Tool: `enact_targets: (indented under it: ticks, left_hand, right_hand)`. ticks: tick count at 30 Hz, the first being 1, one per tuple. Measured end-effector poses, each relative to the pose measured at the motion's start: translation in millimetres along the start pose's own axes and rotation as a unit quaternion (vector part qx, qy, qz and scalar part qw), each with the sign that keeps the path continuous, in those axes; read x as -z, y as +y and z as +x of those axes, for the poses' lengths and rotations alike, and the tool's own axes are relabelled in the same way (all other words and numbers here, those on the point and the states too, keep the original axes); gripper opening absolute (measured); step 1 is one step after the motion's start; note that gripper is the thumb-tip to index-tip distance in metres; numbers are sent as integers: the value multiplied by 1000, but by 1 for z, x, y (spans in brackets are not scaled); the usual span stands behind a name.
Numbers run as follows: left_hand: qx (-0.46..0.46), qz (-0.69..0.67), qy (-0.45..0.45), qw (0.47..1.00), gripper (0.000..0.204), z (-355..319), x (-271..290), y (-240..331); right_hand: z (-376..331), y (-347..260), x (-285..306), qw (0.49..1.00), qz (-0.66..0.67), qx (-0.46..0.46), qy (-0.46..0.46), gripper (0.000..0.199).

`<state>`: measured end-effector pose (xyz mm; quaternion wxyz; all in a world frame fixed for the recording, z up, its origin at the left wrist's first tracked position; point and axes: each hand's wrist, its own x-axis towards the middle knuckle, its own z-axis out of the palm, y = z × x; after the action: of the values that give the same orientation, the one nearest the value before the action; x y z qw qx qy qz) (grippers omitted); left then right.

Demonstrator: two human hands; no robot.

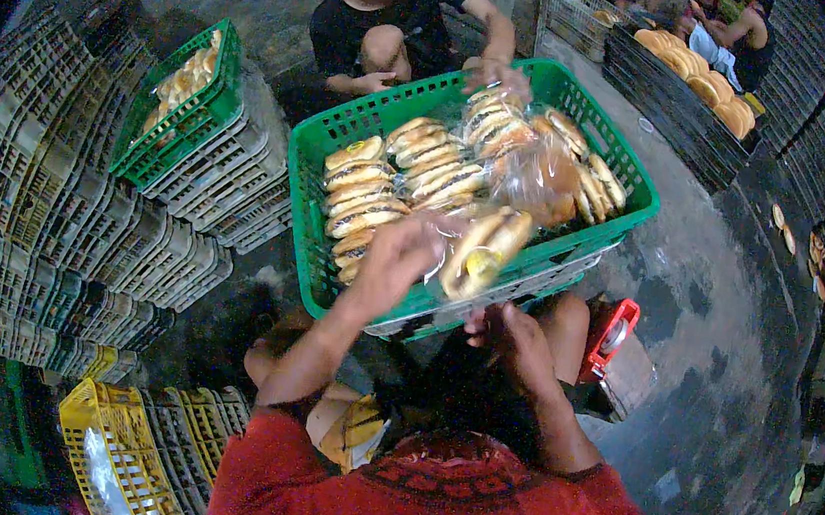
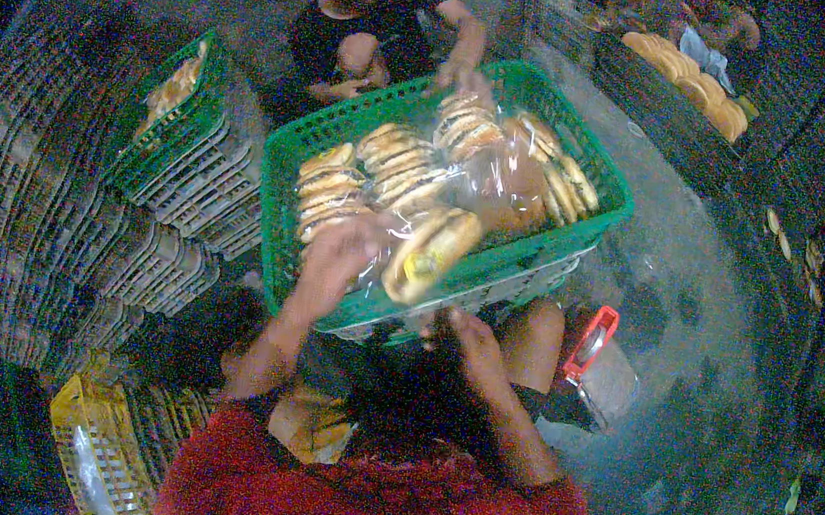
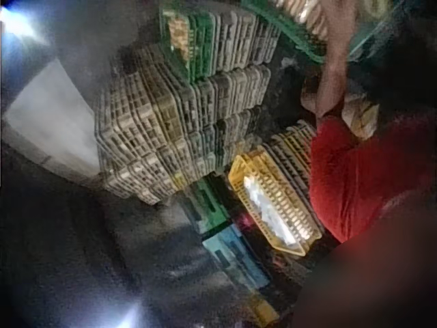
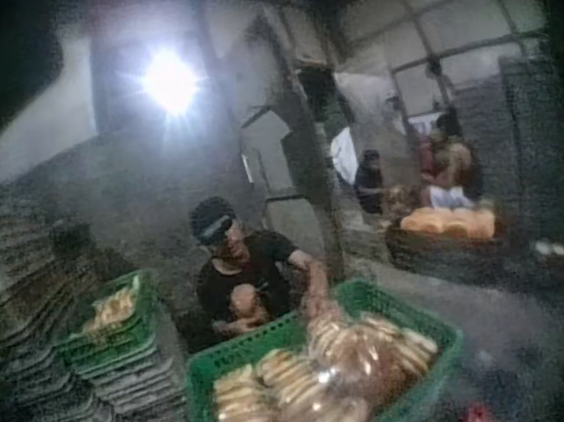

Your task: The person sits on the floor and repeatedly picks up buns from a green basket, places them into clear plastic bags, seals the bags, and arranges the packaged buns in a white basket. Another person nearby also handles buns.

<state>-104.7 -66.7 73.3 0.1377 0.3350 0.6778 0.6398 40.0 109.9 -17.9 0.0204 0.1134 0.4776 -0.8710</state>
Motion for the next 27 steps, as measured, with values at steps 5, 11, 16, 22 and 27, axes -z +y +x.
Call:
enact_targets:
  ticks: [5,11,16,22,27]
  left_hand:
    - [-22,-200,-109,973,52,-52,-44,1]
    - [85,-129,61,986,84,-74,-69,-24]
    - [81,-163,-45,982,83,-70,-63,-42]
    - [43,-345,-69,935,97,-72,-66,-34]
    - [173,-300,123,930,74,-74,-89,-35]
  right_hand:
    - [9,1,-5,971,-105,123,174,35]
    - [-2,-29,-24,871,-384,279,131,17]
    - [-8,-46,-32,823,-484,268,131,20]
    - [-3,-43,2,829,-493,202,170,29]
    - [13,-12,-10,849,-429,264,156,20]
